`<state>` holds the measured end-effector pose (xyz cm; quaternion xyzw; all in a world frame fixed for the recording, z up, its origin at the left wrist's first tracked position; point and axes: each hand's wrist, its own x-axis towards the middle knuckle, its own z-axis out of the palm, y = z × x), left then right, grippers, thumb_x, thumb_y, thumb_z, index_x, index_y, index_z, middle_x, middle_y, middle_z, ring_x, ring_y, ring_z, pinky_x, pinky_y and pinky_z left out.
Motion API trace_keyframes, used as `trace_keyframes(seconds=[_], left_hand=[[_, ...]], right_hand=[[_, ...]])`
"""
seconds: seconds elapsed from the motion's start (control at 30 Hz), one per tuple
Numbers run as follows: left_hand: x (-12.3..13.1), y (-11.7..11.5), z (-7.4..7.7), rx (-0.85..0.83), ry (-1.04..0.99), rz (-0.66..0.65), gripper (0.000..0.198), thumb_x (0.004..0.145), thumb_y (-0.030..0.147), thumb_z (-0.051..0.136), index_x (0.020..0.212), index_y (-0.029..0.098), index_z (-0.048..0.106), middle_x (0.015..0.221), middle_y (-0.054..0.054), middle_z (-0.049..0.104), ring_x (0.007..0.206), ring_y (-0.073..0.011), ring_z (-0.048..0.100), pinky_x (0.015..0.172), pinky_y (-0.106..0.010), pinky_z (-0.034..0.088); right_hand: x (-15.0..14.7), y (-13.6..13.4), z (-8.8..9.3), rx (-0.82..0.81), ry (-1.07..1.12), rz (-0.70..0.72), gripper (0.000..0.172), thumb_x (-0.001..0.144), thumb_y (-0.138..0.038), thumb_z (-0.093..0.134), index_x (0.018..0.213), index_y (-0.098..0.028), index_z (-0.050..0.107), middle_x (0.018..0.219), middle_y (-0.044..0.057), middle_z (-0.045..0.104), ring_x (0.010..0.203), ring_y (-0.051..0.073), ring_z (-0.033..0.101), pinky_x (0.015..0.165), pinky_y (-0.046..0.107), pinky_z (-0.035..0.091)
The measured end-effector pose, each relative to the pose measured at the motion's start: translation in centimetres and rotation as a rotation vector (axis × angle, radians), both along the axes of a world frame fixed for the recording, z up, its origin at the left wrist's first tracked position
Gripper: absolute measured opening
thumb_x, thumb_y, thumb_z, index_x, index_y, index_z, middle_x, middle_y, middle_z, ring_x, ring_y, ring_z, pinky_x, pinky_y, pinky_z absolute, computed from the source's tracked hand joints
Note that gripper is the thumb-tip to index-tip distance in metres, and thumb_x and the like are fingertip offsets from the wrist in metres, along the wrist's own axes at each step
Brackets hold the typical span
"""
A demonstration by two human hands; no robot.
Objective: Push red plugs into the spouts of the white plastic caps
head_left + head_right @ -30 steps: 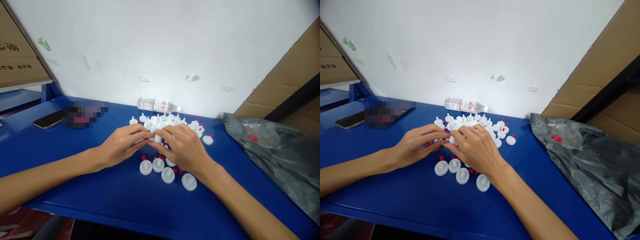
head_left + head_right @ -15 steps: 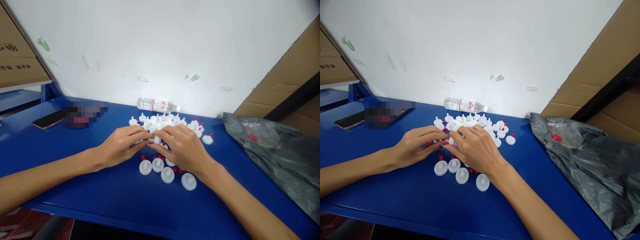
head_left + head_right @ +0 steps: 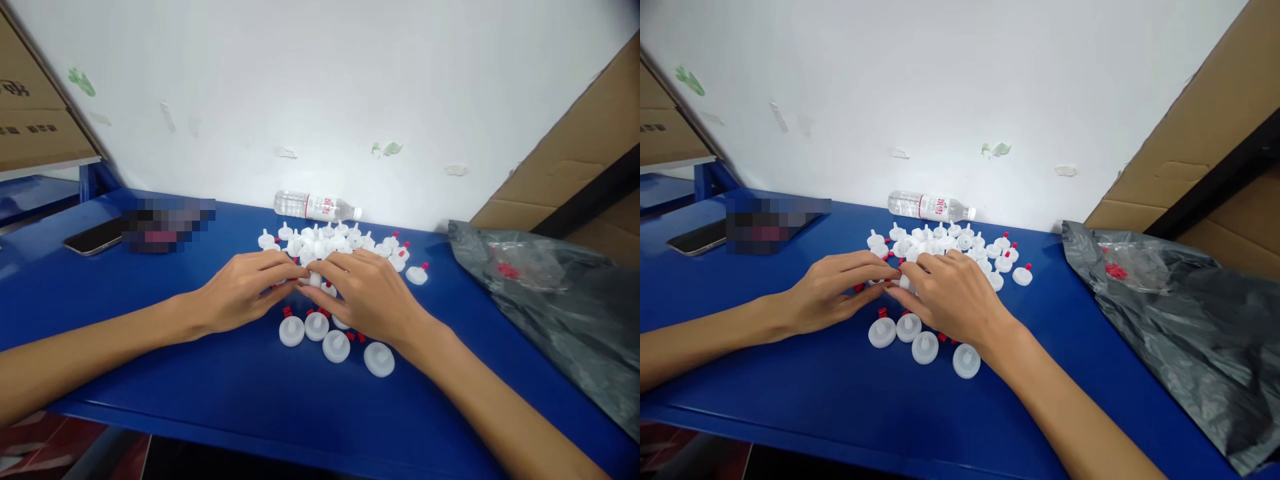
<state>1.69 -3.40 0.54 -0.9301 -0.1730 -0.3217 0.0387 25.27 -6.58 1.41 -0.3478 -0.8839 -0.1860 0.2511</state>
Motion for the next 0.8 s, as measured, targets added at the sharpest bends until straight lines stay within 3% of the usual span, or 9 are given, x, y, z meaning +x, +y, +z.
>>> trace_keyframes(seconds=[0.47, 0.67, 0.8], left_hand=[[-0.27, 0.04, -0.36, -0.054, 0.049, 0.005, 0.017, 0.103, 0.017, 0.055, 0.117, 0.015, 0.065, 0.102, -0.008, 0.072, 0.086, -0.0168, 0.070, 0.072, -0.025, 0.054], [-0.05, 0.18, -0.38, -0.012, 0.012, 0.017, 0.017, 0.104, 0.019, 0.055, 0.118, 0.015, 0.065, 0.099, -0.008, 0.072, 0.083, -0.0163, 0.069, 0.069, -0.024, 0.052], [-0.06, 0.43, -0.47, -0.022, -0.018, 0.103, 0.019, 0.103, 0.030, 0.061, 0.114, 0.015, 0.066, 0.092, -0.006, 0.071, 0.079, -0.0174, 0.065, 0.068, -0.027, 0.050]], right_hand=[[0.17, -0.01, 0.05, -0.085, -0.037, -0.003, 0.035, 0.105, -0.046, 0.051, 0.102, -0.017, 0.071, 0.083, 0.002, 0.071, 0.067, 0.017, 0.062, 0.067, 0.034, 0.041], [0.29, 0.14, 0.01, -0.016, -0.010, 0.022, 0.037, 0.104, -0.047, 0.052, 0.104, -0.016, 0.072, 0.085, 0.002, 0.071, 0.069, 0.016, 0.062, 0.067, 0.033, 0.041], [0.41, 0.28, -0.02, 0.083, 0.000, 0.044, 0.037, 0.103, -0.048, 0.055, 0.104, -0.016, 0.073, 0.086, 0.003, 0.073, 0.067, 0.017, 0.061, 0.067, 0.033, 0.043]])
